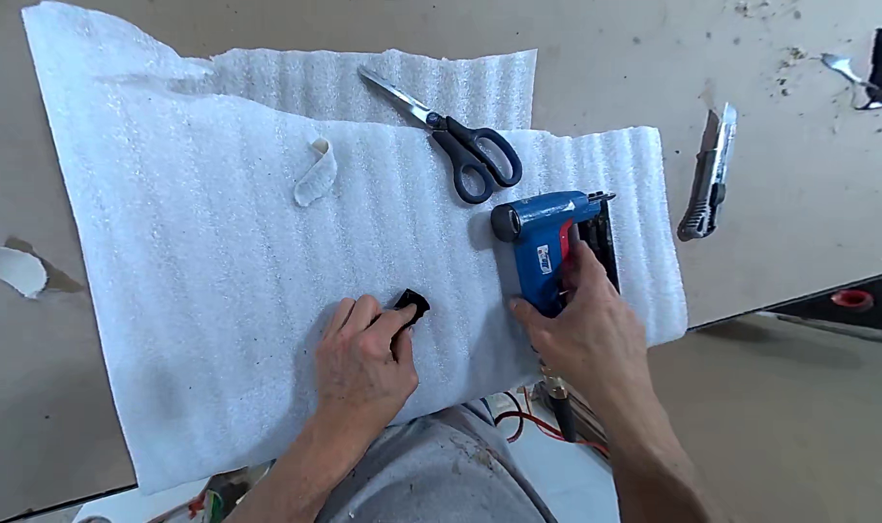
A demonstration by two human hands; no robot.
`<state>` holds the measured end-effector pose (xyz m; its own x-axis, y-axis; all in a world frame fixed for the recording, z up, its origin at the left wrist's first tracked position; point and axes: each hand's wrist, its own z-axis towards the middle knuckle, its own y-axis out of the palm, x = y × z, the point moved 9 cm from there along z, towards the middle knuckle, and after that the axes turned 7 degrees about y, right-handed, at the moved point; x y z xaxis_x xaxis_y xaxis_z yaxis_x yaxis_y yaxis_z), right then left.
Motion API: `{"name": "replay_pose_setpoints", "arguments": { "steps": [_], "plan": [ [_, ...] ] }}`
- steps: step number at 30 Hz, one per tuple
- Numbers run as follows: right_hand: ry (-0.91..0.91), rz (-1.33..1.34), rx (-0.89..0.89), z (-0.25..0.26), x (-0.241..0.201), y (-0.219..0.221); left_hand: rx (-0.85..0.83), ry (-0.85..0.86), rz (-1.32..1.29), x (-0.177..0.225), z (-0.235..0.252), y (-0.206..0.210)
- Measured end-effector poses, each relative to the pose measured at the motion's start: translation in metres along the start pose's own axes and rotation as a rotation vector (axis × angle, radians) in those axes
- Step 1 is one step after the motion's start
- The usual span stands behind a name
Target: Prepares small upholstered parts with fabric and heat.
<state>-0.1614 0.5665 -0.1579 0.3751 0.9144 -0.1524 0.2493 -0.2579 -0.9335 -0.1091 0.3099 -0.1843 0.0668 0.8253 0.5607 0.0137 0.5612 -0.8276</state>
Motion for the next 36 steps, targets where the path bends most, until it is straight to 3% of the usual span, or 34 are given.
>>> {"name": "replay_pose_setpoints", "arguments": {
  "steps": [4, 7, 10, 12, 24, 36],
  "plan": [
    [0.032, 0.003, -0.026, -0.015, 0.01, -0.038, -0.029, -0.087, -0.052, -0.002, 0.002, 0.001],
    [-0.085, 0.081, -0.095, -0.054, 0.006, -0.062, -0.034, -0.109, -0.065, -0.003, 0.002, 0.001],
    [-0.222, 0.211, -0.303, -0.094, -0.019, -0.049, -0.028, -0.102, -0.077, -0.002, 0.003, 0.001],
    [-0.269, 0.234, -0.347, -0.105, -0.036, -0.034, -0.023, -0.101, -0.074, -0.002, 0.002, 0.001],
    [-0.317, 0.162, -0.335, -0.102, -0.051, -0.018, -0.002, -0.072, -0.057, 0.0, 0.001, 0.001],
    [-0.246, 0.122, -0.402, -0.102, -0.056, -0.016, 0.01, -0.069, -0.079, -0.002, 0.002, 0.0]
  ]
}}
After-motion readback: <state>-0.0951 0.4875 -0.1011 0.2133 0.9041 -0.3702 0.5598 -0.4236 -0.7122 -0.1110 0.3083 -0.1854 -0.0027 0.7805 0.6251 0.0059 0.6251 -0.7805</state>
